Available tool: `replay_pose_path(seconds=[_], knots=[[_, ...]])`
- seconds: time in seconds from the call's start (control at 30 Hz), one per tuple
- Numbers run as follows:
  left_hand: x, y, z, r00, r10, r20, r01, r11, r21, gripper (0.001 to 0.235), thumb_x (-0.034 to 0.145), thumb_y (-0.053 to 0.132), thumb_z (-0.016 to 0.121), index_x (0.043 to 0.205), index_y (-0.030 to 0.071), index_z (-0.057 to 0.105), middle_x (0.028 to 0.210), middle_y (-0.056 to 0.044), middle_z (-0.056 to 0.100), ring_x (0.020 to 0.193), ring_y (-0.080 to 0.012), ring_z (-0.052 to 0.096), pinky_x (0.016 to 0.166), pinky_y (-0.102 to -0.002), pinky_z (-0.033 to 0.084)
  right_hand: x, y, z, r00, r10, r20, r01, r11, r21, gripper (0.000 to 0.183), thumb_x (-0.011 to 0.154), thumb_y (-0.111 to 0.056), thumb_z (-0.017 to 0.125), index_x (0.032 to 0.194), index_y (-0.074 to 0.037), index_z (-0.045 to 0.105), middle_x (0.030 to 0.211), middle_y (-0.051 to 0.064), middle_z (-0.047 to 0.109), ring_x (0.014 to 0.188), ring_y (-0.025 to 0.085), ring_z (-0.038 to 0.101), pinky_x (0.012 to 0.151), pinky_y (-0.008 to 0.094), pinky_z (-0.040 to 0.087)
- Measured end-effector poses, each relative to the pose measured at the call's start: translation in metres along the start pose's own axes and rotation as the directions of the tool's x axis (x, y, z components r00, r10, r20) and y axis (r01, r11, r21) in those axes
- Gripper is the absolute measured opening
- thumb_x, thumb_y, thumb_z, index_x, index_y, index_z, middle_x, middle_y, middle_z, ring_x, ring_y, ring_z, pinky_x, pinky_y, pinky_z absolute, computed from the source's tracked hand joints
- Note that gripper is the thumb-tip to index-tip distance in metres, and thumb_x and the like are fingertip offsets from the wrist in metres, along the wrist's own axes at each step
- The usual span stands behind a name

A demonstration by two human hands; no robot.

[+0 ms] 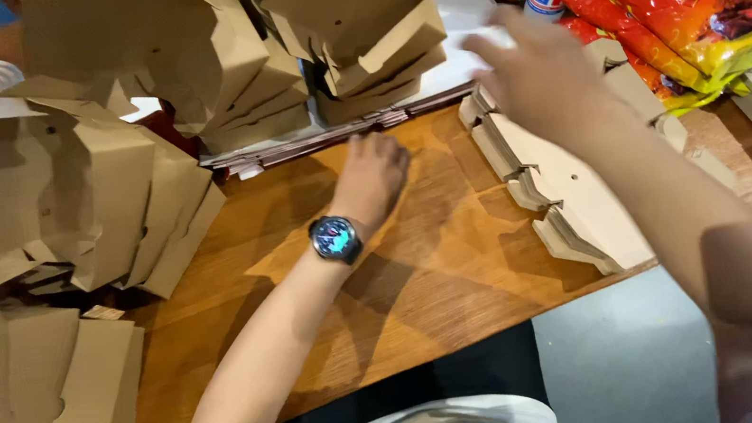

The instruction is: The person assembles flat cardboard food containers by folding the sides and tucking the tabs into slots. The person repeats this process for several units, stacking the finished boxes on the left side of the table.

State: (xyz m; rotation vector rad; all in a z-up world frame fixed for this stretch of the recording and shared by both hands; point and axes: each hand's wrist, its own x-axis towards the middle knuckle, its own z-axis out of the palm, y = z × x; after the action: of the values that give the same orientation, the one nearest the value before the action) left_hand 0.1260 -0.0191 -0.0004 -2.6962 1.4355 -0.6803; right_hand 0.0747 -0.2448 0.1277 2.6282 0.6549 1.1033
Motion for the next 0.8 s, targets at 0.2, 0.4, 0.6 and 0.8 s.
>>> replay_pose_path(seconds=[0.2, 0.4, 0.6, 0.8], knots=[[0.026, 0.079, -0.032, 0.873, 0.308, -0.379, -0.294, 0.951, 0.097, 0.021, 0.081, 0.010, 0.059, 0.102, 0.004, 0.062, 0.095, -0.010, 0.059, 0.092, -0.0282, 0.054, 0.081, -0.041, 0.046, -0.146, 0.061, -0.054, 0.812, 0.397, 0.428, -0.394, 0.914, -0.098, 0.026, 0.098, -0.026, 0.052, 0.108, -0.009, 0.069, 0.100, 0.013, 0.068, 0.089, 0.038, 0.063, 0.072, 0.047, 0.048], [0.042, 0.137, -0.034, 0.820, 0.442, -0.362, -0.516, 0.846, -0.134, 0.034, 0.088, 0.041, 0.057, 0.110, 0.016, 0.058, 0.115, -0.006, 0.057, 0.096, -0.0244, 0.056, 0.087, -0.039, 0.043, -0.340, 0.118, -0.007, 0.445, 0.606, 0.659, -0.630, 0.735, -0.250, 0.057, 0.087, -0.044, 0.049, 0.131, -0.008, 0.053, 0.131, 0.019, 0.053, 0.115, 0.038, 0.053, 0.098, 0.044, 0.039], [0.053, 0.170, -0.011, 0.809, 0.543, -0.227, -0.588, 0.743, -0.320, 0.027, 0.092, 0.035, 0.051, 0.108, 0.017, 0.063, 0.106, -0.008, 0.062, 0.106, -0.0279, 0.056, 0.094, -0.045, 0.040, -0.305, 0.071, -0.070, 0.516, 0.714, 0.474, -0.741, 0.649, -0.170, 0.043, 0.088, -0.025, 0.063, 0.125, -0.004, 0.059, 0.105, 0.014, 0.059, 0.083, 0.031, 0.067, 0.064, 0.038, 0.056], [0.061, 0.175, 0.005, 0.821, 0.564, -0.089, -0.554, 0.747, -0.368, 0.020, 0.094, 0.032, 0.047, 0.102, 0.022, 0.063, 0.097, -0.001, 0.061, 0.100, -0.0224, 0.056, 0.083, -0.036, 0.044, -0.305, 0.081, -0.045, 0.474, 0.769, 0.429, -0.690, 0.627, -0.361, 0.042, 0.090, -0.034, 0.060, 0.125, -0.010, 0.059, 0.106, 0.009, 0.057, 0.093, 0.027, 0.065, 0.068, 0.036, 0.058]])
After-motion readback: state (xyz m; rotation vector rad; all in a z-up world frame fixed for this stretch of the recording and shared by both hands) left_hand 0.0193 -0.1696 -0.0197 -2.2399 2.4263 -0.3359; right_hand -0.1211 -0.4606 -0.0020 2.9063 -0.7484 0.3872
